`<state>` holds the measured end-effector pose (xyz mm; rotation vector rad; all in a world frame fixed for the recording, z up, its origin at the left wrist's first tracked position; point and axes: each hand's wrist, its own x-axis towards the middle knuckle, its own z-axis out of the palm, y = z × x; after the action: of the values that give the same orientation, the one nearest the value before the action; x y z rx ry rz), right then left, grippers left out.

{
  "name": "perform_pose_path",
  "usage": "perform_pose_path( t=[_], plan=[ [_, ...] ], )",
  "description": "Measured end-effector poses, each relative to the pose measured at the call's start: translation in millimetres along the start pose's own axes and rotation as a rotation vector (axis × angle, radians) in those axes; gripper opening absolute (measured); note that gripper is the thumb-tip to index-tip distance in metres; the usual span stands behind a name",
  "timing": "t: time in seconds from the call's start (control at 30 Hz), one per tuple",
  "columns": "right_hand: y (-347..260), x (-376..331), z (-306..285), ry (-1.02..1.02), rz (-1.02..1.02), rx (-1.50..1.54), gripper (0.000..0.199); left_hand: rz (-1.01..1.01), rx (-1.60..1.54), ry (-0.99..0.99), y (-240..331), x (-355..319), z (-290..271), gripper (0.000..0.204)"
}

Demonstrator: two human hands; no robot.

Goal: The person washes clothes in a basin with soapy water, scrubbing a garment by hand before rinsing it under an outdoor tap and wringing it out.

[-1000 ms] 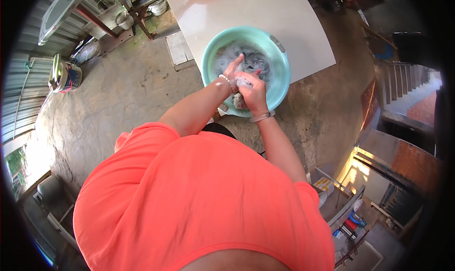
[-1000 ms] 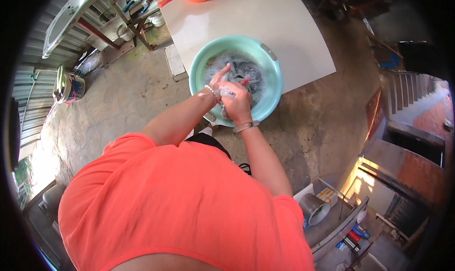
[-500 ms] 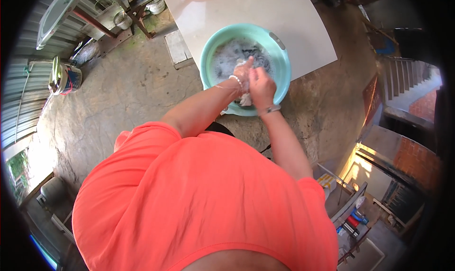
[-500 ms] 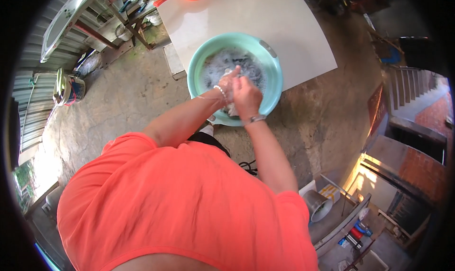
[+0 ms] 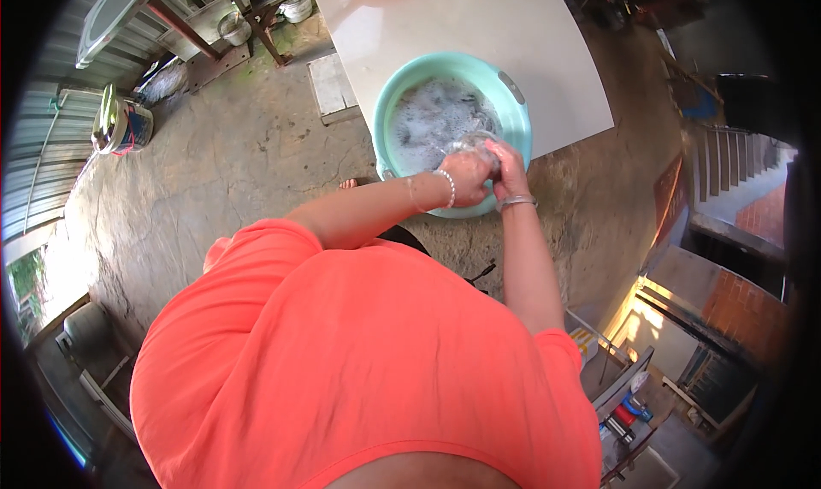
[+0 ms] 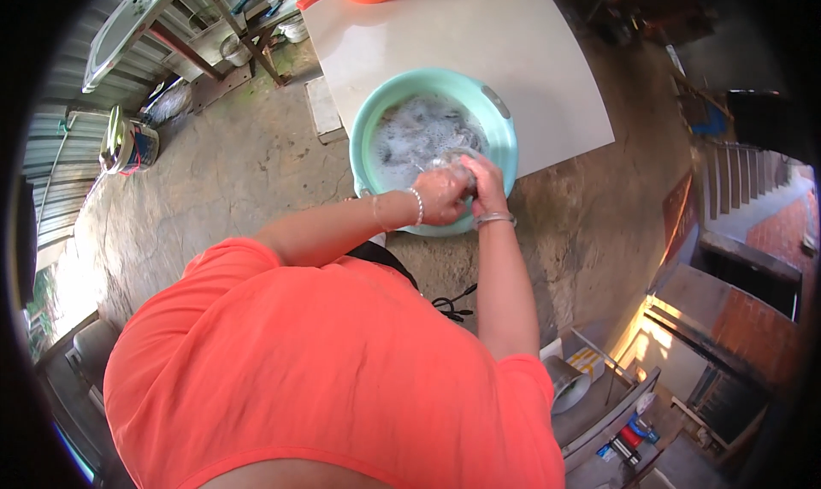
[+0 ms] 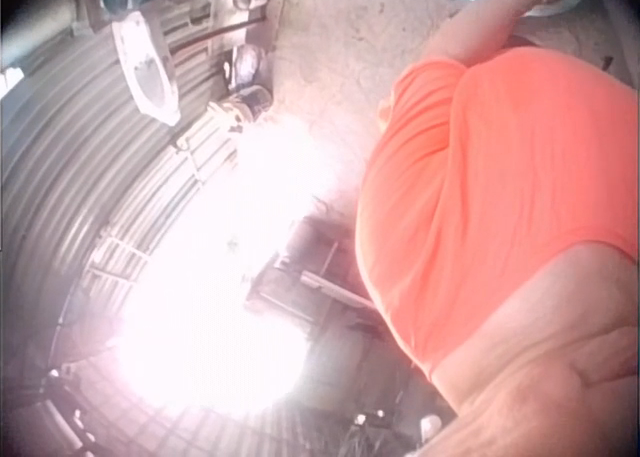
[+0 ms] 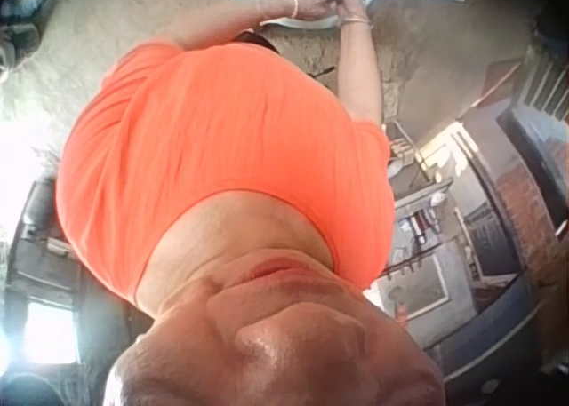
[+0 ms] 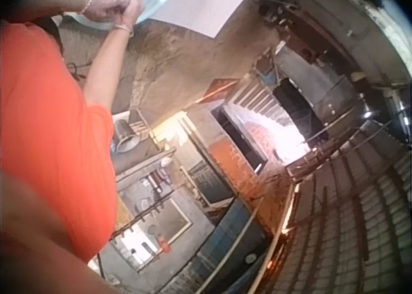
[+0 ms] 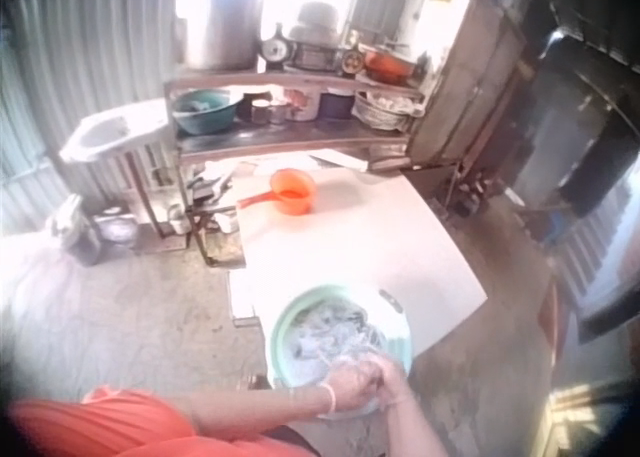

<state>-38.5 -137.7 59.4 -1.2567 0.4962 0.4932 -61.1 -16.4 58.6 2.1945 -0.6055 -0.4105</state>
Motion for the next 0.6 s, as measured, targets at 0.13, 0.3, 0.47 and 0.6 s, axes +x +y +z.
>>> perform_pose_path(
  t=[0.13, 0.3, 0.47, 0.6],
  plan=[
    [-14.1, -7.2, -4.8, 0.006, -0.165, -0.038, 0.025, 0.140, -0.519, 0.197, -4.7, -4.4, 1.3, 0.021],
    [-43.7, -26.1, 18.7, -0.015, -0.411, 0.043, 0.028, -0.649, -1.921, 0.303, -29.2, 13.8, -4.2, 0.044],
    [-15.8, -27.9, 12.0, -0.083, -0.269, -0.080, 0.031, -0.416, -2.393, 0.118, -48.7, 38.9, -21.2, 0.056],
    [4.7, -30.5, 10.0, -0.173, -0.050, 0.009, 0.032, -0.677, -2.281, 0.326, -62.4, 45.2, -13.9, 0.055]
  ],
)
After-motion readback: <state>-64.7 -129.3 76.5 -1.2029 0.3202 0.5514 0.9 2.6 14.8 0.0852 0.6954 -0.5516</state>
